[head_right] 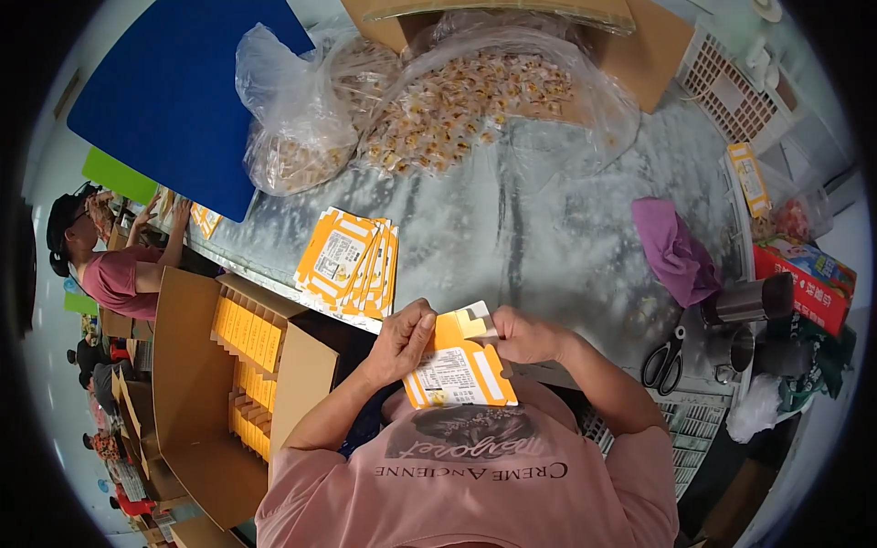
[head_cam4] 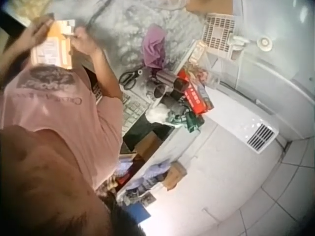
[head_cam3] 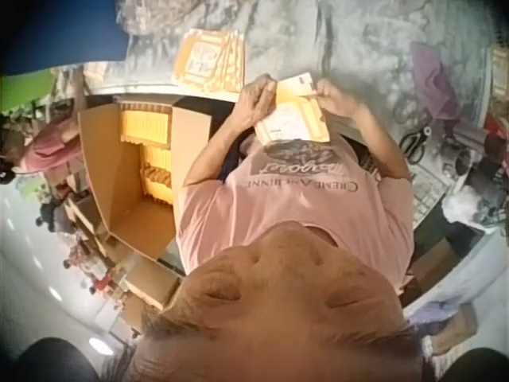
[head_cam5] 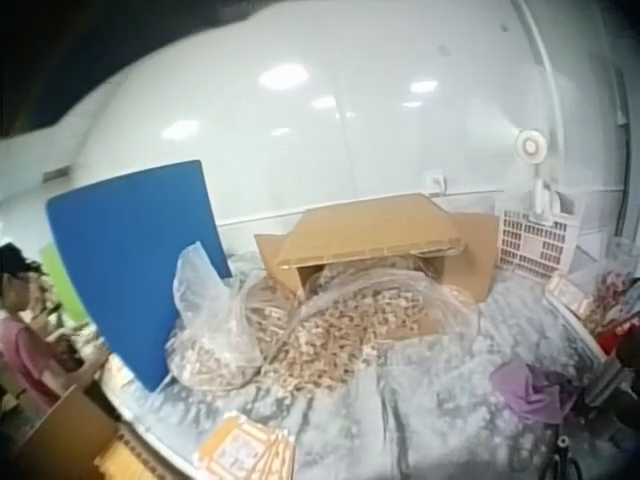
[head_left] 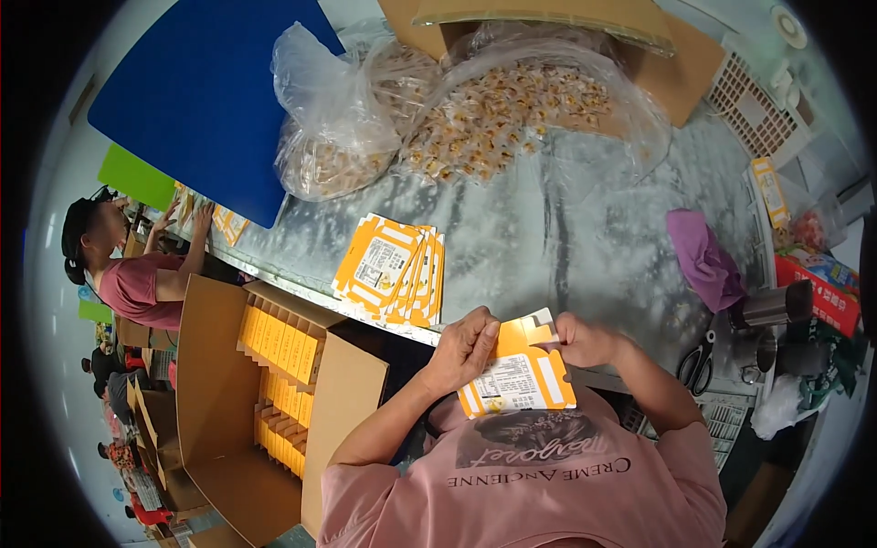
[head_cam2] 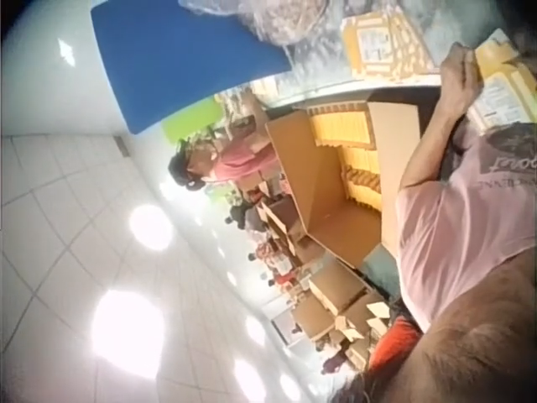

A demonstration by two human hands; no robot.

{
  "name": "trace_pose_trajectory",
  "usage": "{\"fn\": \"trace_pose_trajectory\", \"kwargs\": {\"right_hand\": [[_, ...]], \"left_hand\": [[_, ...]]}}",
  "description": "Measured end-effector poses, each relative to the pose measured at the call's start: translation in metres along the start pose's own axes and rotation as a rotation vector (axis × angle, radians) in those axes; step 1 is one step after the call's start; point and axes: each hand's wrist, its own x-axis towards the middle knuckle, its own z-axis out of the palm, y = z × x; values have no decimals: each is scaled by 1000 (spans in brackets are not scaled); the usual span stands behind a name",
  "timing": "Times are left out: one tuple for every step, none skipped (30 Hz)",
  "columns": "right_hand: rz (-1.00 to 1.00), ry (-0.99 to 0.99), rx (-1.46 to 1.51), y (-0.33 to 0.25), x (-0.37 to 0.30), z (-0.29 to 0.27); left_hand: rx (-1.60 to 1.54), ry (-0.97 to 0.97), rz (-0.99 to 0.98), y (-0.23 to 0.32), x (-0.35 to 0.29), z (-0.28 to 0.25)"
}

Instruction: Packing individually wrapped items into small boxes and stacking the boxes into a larger carton.

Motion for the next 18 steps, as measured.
{"fn": "trace_pose_trajectory", "kwargs": {"right_hand": [[-1,-2,3,2,0,-1],[-3,22,-84,5,0,-1],[-2,49,-173,7,-1,-2],[-1,49,-170,6,0,-2],[61,122,-262,3,1,-1],[122,190,-354,0,3,0],[123,185,-350,-3,2,2],[66,218,-406,-7,2,3],[8,254,-464,-9,2,3],[9,251,-462,-10,5,5],[-6,243,-424,-10,10,7],[-22,232,-388,-10,13,8],[-21,227,-385,-10,16,6],[-8,182,-474,-11,19,3],[2,131,-562,-10,23,3],[1,118,-557,-6,24,4],[-18,299,-363,0,24,5],[-34,477,-169,4,26,6]], "left_hand": [[28,-25,-14,0,0,1],[31,-26,-17,2,-1,2],[199,42,69,4,-1,6],[367,109,155,7,-2,9],[367,107,153,11,-5,9],[573,107,257,17,-8,10],[779,106,361,22,-12,9],[812,46,367,24,-15,9],[812,46,364,29,-18,9],[758,5,297,35,-23,8],[704,-35,229,40,-28,8],[717,4,244,42,-32,6],[718,5,237,40,-35,3],[667,18,192,37,-38,-1],[618,33,144,34,-42,-3],[561,103,145,32,-41,-7],[546,137,109,24,-40,-10],[530,216,47,14,-38,-12]]}}
